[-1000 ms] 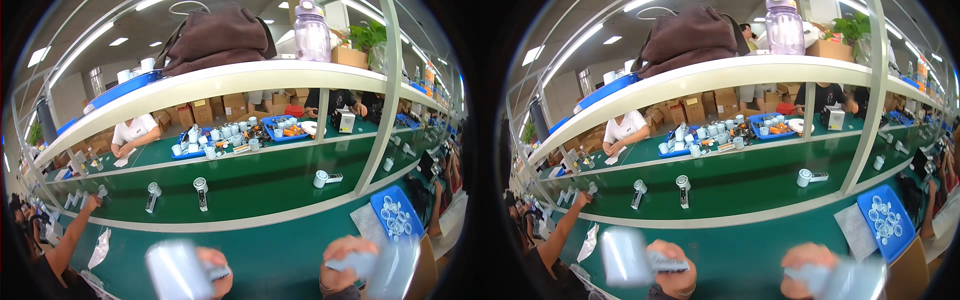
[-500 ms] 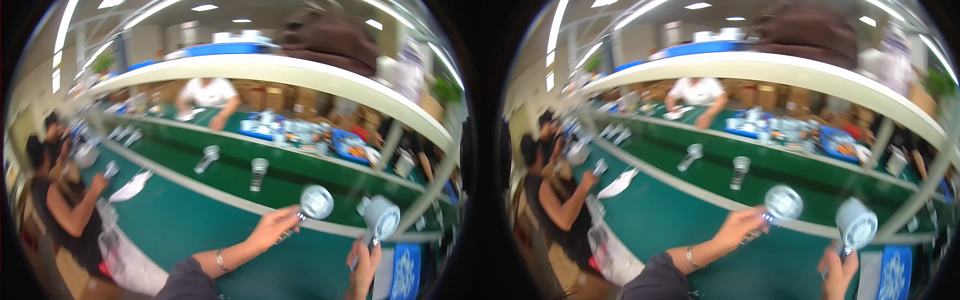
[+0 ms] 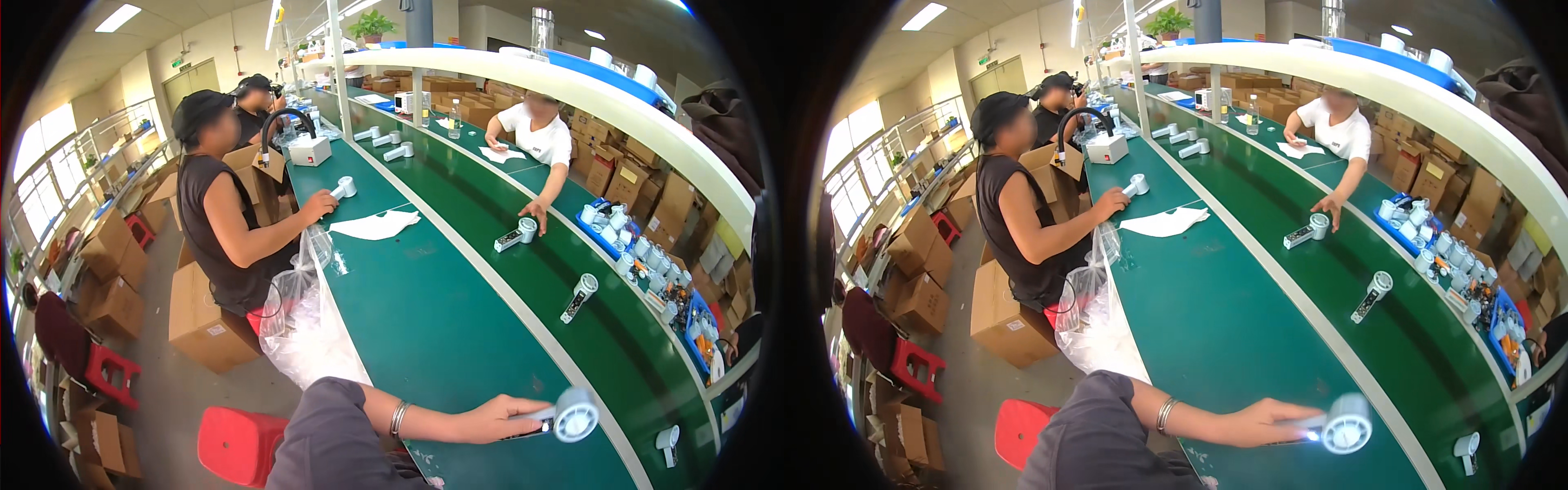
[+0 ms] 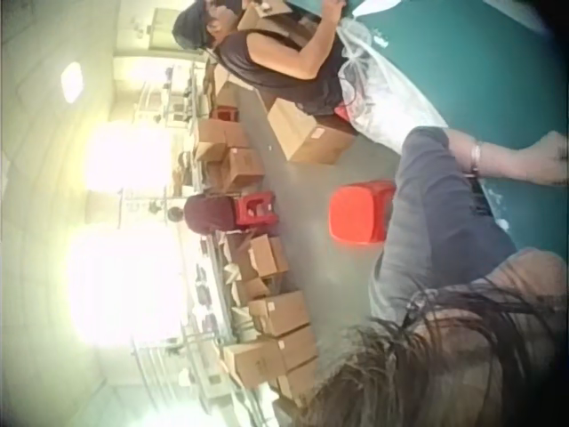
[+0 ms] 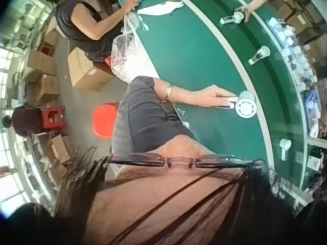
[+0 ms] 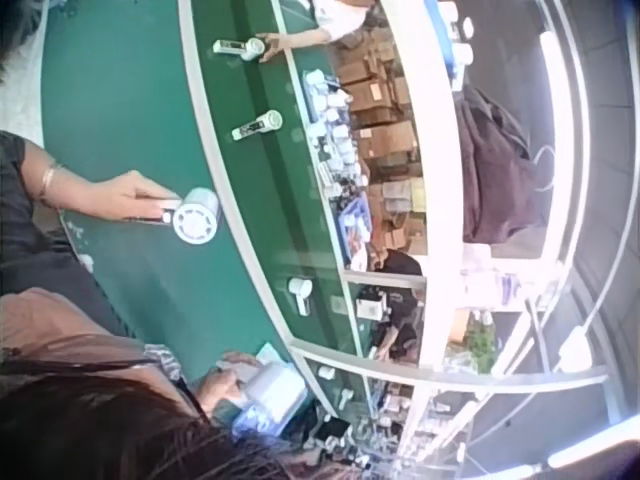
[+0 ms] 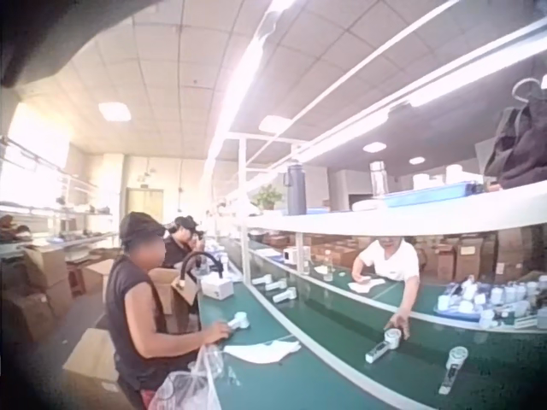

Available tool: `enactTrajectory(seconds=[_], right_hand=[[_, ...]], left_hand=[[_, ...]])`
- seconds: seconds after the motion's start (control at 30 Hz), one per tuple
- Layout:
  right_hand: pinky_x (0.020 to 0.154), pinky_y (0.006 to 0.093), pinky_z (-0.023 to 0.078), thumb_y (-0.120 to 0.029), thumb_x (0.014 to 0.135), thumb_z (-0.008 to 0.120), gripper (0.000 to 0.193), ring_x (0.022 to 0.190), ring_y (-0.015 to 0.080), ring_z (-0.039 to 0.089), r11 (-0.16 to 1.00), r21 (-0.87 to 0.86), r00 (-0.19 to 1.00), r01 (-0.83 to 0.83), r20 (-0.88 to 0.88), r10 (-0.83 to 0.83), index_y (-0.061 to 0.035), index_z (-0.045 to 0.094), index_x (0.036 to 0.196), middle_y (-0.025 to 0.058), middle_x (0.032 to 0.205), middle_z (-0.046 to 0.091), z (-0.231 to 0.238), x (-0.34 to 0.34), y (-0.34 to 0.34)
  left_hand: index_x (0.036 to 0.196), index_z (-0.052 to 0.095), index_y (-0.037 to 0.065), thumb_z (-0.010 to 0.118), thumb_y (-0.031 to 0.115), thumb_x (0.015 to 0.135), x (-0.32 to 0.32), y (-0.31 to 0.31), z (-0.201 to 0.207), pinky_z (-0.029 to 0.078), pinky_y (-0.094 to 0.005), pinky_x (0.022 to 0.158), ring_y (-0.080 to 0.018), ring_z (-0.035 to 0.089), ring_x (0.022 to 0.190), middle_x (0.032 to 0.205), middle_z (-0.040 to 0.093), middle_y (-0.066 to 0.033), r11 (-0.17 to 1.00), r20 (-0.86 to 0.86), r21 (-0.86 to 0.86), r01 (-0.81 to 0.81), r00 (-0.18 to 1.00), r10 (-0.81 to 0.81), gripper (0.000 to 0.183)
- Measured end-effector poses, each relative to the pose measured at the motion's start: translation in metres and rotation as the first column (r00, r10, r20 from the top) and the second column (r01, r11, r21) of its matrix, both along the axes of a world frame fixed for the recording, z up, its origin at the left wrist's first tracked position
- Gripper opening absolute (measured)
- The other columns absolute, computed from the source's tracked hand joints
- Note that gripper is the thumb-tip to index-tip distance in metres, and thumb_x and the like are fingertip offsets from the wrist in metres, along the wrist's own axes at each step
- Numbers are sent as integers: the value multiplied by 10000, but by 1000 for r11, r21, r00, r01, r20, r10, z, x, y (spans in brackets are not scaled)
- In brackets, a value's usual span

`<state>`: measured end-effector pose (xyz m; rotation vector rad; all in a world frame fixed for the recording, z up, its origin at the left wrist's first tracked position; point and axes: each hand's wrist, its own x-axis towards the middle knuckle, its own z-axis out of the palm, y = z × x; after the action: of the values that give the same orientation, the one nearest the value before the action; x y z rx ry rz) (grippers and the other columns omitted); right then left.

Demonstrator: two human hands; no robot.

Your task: The person assembles small, light-blue handheld fans on a green assembly line. They pick up fan bodies and internal circuit boards, attach them together, and place the assembled units on the table. The person also handles bubble wrap and picks up a water bottle during the process.

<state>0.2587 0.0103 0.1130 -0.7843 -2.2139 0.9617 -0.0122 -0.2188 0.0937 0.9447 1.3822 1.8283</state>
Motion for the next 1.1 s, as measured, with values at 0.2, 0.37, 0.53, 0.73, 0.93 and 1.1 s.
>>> enactTrajectory(seconds=[0.2, 0.37, 0.53, 0.73, 0.93, 1.1], right_hand=[[563, 257, 463, -73, 796, 588, 245, 640, 166, 549, 944, 330, 997, -30, -60, 52, 27, 526, 1011, 89, 813, 576, -24, -3, 29], [541, 266, 446, -217, 781, 603, 392, 641, 173, 521, 985, -20, 813, 171, -562, -153, 10, 452, 1064, 101, 819, 525, -27, 23, 32], [503, 242, 402, -233, 771, 597, 394, 585, 128, 466, 993, 96, 773, 68, -635, 8, -6, 423, 1041, 68, 759, 479, 30, -21, 6], [425, 254, 376, -206, 741, 597, 254, 486, 136, 466, 831, 249, 189, 498, -966, 176, -27, 459, 856, 61, 694, 507, 84, -35, -18], [449, 215, 379, -283, 741, 617, 465, 517, 123, 466, 998, 57, 353, 36, -935, 41, -19, 400, 1056, 38, 763, 493, 76, -48, -6], [851, 390, 470, -256, 799, 581, 407, 888, 272, 577, 991, 123, 962, 44, -272, -9, 21, 531, 1092, 123, 1067, 551, 61, -43, 15]], left_hand=[[1241, 451, -68, 571, 81, 838, -21, 8, -1, 422, -333, 878, -251, 559, 1017, 1126, 563, -198, 931, -459, 297, -211, 823, 333, 446], [1236, 468, -49, 527, 107, 868, -26, -8, 14, 444, -362, 847, -254, 568, 975, 1145, 564, -160, 722, -421, 638, -268, 664, 618, 404], [882, 581, -39, 649, 254, 749, -46, 4, 65, 497, -401, 739, -316, 584, 745, 872, 575, -159, 886, -812, 420, -196, 354, 463, 328], [938, 415, -33, 393, 321, 880, -16, 32, 85, 330, -234, 494, -140, 414, 654, 700, 413, -69, 16, 406, 891, -455, 811, 421, 359], [778, 430, 42, 468, 257, 811, -9, 69, 68, 309, -214, 492, -133, 385, 587, 713, 421, -53, 519, -343, 713, -472, 411, 845, 221], [876, 569, -27, 555, 131, 718, -11, 86, 47, 380, -249, 476, -177, 460, 534, 668, 522, -60, 867, -443, 330, -374, 749, 492, 224]])
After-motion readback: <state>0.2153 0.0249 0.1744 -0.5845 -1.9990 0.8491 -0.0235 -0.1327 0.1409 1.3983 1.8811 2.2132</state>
